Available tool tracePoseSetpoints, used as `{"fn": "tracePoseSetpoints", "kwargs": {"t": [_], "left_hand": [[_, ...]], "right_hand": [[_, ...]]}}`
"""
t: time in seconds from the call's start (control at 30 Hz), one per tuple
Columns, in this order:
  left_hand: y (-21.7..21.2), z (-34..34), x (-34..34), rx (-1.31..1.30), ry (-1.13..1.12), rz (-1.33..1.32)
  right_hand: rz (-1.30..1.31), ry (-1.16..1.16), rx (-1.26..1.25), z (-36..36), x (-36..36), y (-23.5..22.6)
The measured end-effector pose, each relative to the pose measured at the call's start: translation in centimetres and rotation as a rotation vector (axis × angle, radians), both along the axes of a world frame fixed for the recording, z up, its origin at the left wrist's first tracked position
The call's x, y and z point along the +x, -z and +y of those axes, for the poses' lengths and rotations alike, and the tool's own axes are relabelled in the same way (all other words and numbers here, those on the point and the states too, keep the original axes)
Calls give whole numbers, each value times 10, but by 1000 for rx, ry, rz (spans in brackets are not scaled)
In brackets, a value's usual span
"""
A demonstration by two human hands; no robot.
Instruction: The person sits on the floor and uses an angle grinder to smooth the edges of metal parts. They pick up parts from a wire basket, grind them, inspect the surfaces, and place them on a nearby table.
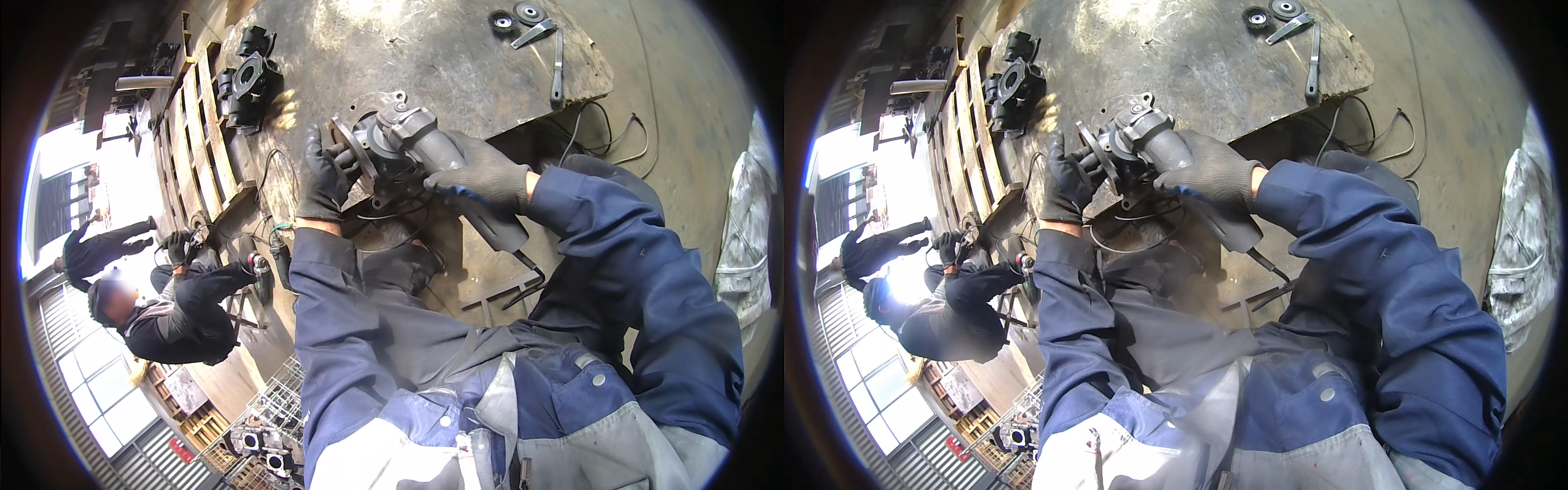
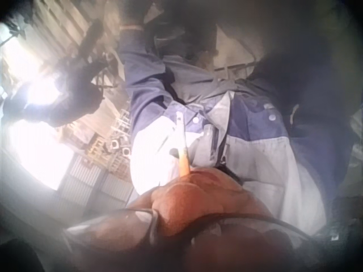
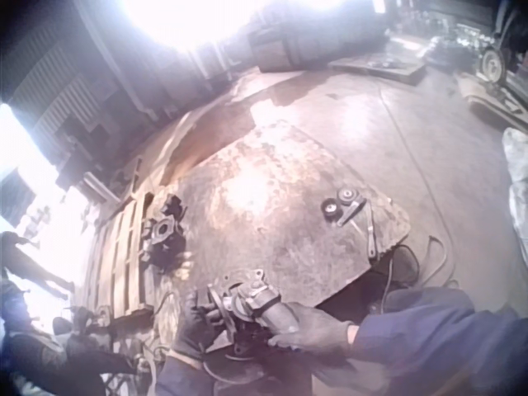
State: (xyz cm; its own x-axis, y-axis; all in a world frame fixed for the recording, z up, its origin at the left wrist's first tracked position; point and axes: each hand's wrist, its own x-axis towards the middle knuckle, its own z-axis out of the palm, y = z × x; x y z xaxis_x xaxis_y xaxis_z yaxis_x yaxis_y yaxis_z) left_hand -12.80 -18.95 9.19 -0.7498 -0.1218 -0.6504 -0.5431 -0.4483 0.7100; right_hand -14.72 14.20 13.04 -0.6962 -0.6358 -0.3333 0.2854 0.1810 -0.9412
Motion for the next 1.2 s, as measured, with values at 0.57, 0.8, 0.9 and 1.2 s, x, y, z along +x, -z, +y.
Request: {"fn": "tracePoseSetpoints", "kwargs": {"t": [0.57,0.8,0.9,1.2], "left_hand": [[-35,17,10,-54,6,-38],[-19,16,23,-436,415,238],[-5,30,41,-582,524,440],[-19,48,19,-584,216,250]], "right_hand": [[229,-78,210,0,-3,-3],[190,91,18,13,-14,-10],[52,126,-36,20,-25,-17],[179,167,-52,39,-35,-44]]}}
